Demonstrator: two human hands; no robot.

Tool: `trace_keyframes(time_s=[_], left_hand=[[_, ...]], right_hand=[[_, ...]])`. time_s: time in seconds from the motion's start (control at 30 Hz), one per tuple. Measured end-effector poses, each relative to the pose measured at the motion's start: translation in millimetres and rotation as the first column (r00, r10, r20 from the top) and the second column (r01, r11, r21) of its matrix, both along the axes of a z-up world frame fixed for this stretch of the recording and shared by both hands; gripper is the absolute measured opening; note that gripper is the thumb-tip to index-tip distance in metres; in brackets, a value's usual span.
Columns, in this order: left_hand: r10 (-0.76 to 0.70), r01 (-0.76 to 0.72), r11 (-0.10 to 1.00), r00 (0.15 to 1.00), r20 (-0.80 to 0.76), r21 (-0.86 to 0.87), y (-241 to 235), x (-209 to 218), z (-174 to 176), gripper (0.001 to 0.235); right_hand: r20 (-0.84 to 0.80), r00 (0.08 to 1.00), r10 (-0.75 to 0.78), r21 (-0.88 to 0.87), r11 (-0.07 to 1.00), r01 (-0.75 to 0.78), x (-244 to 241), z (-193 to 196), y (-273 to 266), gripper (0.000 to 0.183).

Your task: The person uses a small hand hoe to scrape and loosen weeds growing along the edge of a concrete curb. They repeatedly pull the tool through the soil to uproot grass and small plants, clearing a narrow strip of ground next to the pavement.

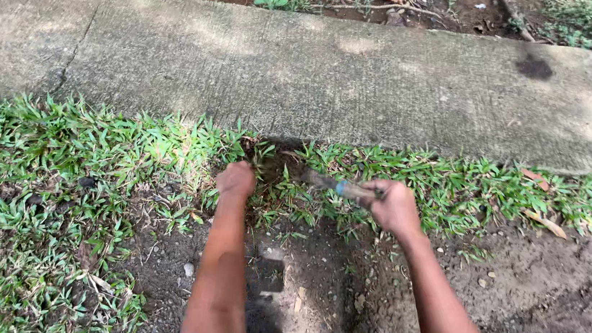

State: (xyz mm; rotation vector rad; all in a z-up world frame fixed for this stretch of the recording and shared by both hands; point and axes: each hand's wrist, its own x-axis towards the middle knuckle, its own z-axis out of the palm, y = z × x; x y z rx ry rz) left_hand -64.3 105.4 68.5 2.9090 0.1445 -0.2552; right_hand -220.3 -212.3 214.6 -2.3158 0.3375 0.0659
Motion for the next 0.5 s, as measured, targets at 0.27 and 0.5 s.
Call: trace_keyframes(time_s=[0.27, 0.5], left_hand=[[0.072, -0.082, 0.992, 0.992, -0.106, -0.093, -32.8, -37.4, 41.6, 0.055], [0.057, -0.069, 0.985, 0.995, -0.08, -0.161, -52.2, -47.3, 45.6, 0.055]], right_hand=[[-0.148, 0.973, -0.179, 0.194, 0.959, 0.207, -20.7, -8.6, -13.2, 0.022], [-0.275, 0.937, -0.216, 0.457, 0.828, 0.325, -36.7, -41.6, -4.7, 0.028]])
